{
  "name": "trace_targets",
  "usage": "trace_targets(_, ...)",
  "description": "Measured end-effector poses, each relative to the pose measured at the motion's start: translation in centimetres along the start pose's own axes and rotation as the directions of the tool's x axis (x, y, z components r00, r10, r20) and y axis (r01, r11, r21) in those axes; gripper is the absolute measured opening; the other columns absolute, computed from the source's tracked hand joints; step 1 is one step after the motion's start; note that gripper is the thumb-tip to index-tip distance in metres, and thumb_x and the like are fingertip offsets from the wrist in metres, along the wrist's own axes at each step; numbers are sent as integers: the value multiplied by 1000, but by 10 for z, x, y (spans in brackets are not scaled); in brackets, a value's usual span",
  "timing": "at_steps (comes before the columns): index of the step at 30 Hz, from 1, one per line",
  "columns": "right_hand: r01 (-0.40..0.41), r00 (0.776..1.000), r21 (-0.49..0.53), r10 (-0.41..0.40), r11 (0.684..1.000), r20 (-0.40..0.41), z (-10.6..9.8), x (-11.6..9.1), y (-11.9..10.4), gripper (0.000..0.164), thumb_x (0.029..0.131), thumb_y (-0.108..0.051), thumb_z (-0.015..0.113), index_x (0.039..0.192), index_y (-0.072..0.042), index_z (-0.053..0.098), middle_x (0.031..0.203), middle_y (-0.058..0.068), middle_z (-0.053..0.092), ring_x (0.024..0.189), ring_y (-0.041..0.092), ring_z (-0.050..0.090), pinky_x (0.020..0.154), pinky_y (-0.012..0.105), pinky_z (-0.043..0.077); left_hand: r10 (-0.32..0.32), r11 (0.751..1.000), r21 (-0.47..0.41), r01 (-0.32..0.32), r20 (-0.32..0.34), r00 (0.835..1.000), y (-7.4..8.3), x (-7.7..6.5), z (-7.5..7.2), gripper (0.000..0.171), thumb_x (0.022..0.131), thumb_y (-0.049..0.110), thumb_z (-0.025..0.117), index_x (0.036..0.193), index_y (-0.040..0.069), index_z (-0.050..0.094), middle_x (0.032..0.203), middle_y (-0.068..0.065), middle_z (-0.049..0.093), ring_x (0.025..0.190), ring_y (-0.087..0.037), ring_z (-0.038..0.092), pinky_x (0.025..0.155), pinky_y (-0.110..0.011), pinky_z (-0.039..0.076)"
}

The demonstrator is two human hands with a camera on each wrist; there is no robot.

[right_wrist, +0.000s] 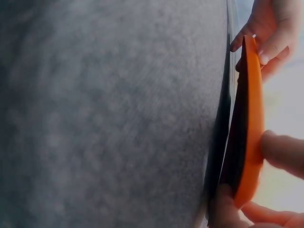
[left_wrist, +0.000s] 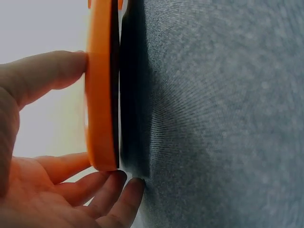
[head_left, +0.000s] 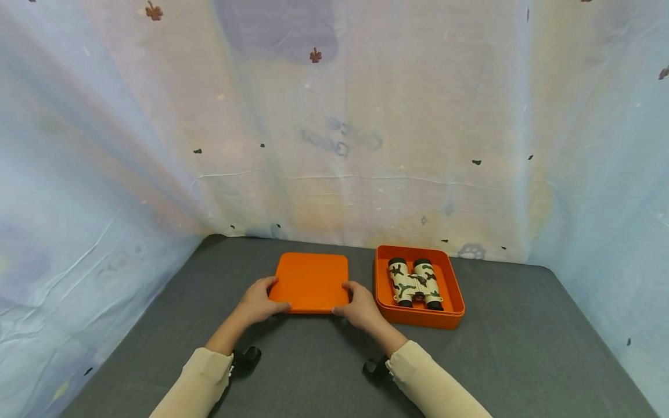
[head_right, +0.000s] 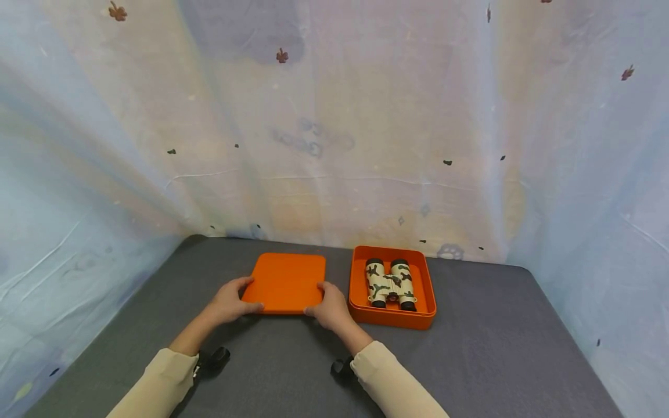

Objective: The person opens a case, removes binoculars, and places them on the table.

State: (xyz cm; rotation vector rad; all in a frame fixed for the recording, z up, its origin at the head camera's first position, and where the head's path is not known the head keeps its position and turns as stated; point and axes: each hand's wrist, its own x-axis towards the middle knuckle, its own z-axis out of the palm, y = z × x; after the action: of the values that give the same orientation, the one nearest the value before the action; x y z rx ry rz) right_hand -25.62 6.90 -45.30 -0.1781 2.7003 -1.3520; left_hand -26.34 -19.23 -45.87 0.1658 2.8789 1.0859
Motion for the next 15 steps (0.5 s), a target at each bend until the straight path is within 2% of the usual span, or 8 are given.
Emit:
trace_targets(9, -20, 999, 14, 19, 1000, 36, 1, -1, 0, 65, 75, -2, 77, 135, 0, 52, 141, 22, 49, 114, 29, 52, 94, 46, 48, -28, 1000, -7, 28, 32, 999, -2, 1, 4, 85, 77, 27, 80, 144, -5, 38, 146, -27, 40, 131, -44, 41, 107, -55, 37)
trace_targets(15, -24, 999, 14, 24, 1000, 48, 1, -1, 0, 64, 78, -8, 77, 136, -2, 52, 142, 21, 48, 122, 32, 50, 100, 49, 45, -30, 999, 11, 30, 27, 999, -1, 1, 4, 85, 76, 26, 80, 144, -5, 39, 145, -28, 41, 131, -44, 42, 106, -56, 37)
